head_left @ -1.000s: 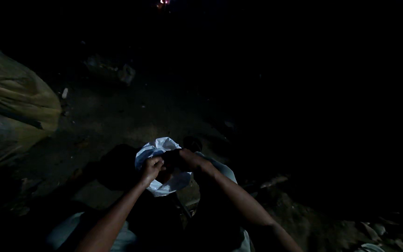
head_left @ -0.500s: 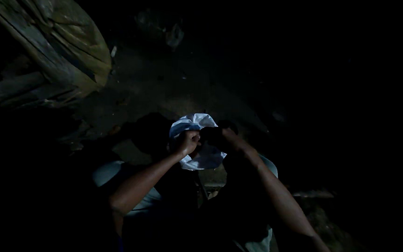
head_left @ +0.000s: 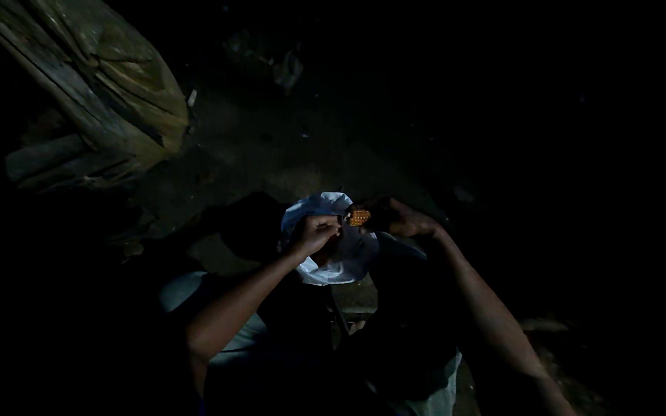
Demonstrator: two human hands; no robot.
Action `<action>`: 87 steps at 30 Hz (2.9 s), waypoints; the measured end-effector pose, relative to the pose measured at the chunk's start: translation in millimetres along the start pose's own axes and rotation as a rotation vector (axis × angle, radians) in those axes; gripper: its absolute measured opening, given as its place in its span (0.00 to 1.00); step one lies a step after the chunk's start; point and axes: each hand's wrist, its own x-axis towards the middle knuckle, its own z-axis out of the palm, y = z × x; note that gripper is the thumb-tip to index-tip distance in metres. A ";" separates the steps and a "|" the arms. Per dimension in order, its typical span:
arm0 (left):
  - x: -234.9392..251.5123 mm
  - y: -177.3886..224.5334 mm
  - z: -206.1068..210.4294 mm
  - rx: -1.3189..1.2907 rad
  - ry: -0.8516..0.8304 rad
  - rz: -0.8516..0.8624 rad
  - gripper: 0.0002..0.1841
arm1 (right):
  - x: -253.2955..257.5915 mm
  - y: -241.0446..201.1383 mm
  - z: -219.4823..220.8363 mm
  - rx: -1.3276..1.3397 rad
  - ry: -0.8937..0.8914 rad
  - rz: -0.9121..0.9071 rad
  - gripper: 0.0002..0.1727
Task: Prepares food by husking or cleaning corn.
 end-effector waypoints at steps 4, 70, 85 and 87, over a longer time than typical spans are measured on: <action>-0.4 6.7 5.2 -0.205 0.028 -0.052 0.15 | 1.7 6.3 2.4 0.053 0.011 -0.144 0.26; 1.2 4.9 3.6 -0.166 -0.063 0.016 0.19 | -3.3 -10.7 9.5 -0.066 0.092 0.056 0.16; 0.5 -2.6 10.1 0.011 0.000 0.040 0.20 | -2.5 -16.8 12.1 -0.194 0.077 0.070 0.17; 0.9 -2.8 8.7 -0.027 -0.011 0.028 0.20 | -2.4 -21.3 14.1 -0.208 0.084 0.103 0.17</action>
